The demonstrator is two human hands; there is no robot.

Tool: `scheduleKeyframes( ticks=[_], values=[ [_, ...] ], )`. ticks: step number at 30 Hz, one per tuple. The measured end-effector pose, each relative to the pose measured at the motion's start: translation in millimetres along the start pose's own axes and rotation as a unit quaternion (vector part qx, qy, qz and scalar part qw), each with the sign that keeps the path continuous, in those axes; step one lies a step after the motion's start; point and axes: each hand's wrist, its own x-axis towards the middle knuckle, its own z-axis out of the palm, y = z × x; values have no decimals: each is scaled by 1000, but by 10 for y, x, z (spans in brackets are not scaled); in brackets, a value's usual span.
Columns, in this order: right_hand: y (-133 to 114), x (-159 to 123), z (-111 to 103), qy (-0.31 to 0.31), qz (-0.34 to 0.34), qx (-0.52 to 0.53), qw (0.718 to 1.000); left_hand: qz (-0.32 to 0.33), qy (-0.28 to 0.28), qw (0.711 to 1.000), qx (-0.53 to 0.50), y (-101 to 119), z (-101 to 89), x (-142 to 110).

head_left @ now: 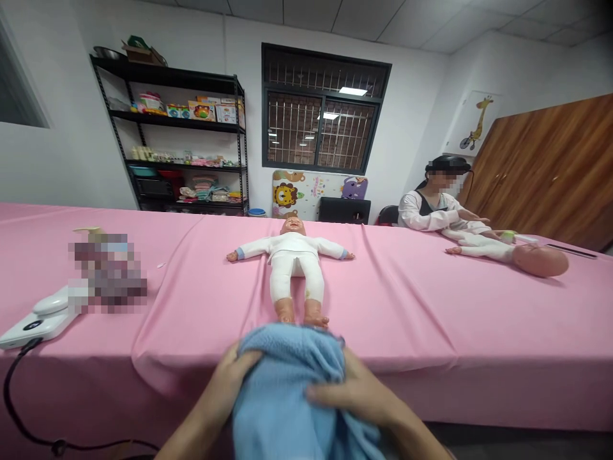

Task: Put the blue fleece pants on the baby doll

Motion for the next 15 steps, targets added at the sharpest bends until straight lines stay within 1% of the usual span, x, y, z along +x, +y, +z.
scheduleKeyframes(
  ticks=[1,2,3,4,5,6,7,8,9,10,11,13,15],
  values=[
    [-45,127,-39,70,-46,-124,989,74,23,995,60,54,-2,101],
    [-64,263,-76,137,-71,-247,957,140,37,982,120,98,-3,210],
    [-59,400,-108,188,-77,-358,911,181,46,966,179,128,1,324],
    [-32,534,-135,217,-69,-450,863,198,49,949,241,142,9,437],
    [9,657,-159,227,-57,-525,818,197,52,931,303,141,20,545],
    [59,765,-180,220,-45,-582,782,181,53,913,362,126,31,644],
    [113,856,-202,200,-39,-621,757,157,52,896,413,102,40,734],
    [164,927,-226,174,-36,-642,746,135,50,882,448,71,43,811],
    [208,980,-251,150,-36,-647,747,118,47,876,466,38,40,876],
    [242,1017,-278,133,-36,-635,760,111,41,879,462,6,30,930],
    [262,1041,-306,126,-37,-606,784,118,35,890,440,-22,16,974],
    [258,1062,-354,135,-50,-508,849,154,19,923,351,-56,-16,1039],
    [203,1069,-381,162,-78,-362,915,187,3,953,239,-55,-38,1086]
  ],
)
